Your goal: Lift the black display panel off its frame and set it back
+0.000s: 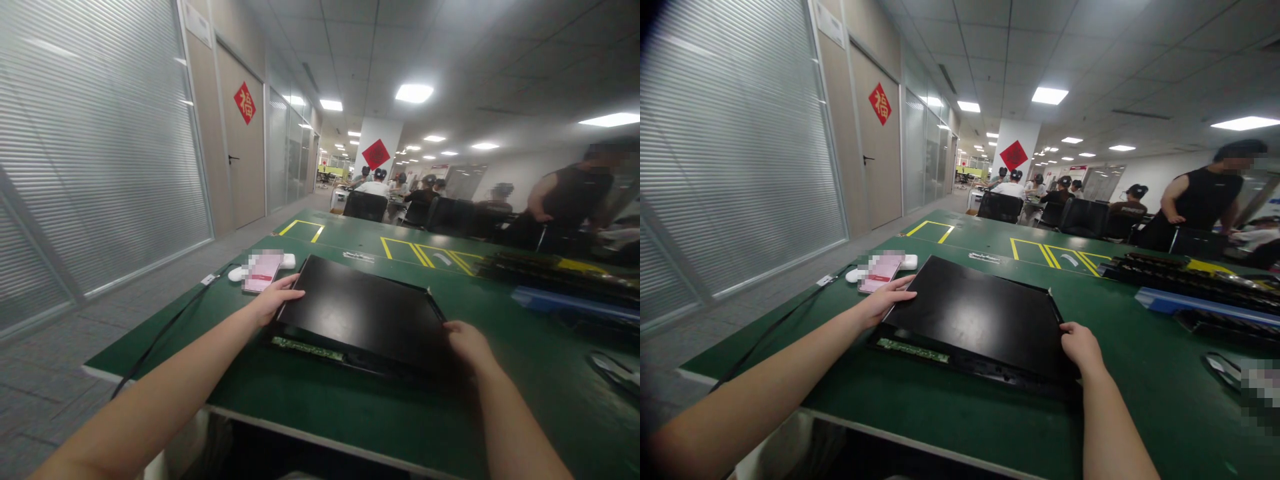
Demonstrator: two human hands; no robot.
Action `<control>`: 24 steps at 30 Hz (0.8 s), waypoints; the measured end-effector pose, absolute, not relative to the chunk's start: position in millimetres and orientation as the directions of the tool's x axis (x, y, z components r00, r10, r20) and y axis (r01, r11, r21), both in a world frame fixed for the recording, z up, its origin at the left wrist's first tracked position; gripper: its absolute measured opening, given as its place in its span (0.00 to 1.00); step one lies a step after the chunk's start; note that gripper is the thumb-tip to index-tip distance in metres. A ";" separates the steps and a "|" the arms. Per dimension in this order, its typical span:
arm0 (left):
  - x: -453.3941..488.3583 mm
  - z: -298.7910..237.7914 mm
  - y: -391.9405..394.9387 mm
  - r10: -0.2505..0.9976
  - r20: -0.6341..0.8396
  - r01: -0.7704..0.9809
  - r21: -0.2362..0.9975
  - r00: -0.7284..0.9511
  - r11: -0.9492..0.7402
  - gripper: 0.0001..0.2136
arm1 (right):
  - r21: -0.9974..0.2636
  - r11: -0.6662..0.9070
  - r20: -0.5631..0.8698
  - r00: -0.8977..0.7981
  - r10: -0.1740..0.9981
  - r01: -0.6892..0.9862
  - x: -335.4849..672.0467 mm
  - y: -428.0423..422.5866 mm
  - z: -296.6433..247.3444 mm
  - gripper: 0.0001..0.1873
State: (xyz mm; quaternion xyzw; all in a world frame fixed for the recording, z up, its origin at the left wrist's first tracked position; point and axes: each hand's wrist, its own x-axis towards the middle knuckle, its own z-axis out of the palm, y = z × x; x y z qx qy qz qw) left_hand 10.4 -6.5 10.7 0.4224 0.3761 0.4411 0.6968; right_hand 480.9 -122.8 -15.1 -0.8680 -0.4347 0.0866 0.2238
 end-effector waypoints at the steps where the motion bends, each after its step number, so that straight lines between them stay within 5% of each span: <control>1: 10.6 12.5 -8.0 0.934 -0.151 -0.303 0.918 0.325 0.254 0.39 | -0.463 -0.521 0.049 0.607 0.793 0.717 481.4 -122.6 -15.6 0.21; 24: 13.4 30.3 -24.8 0.901 0.061 -0.370 0.922 0.429 0.114 0.33 | -0.525 -0.514 0.018 0.612 0.790 0.679 486.1 -122.0 -16.3 0.19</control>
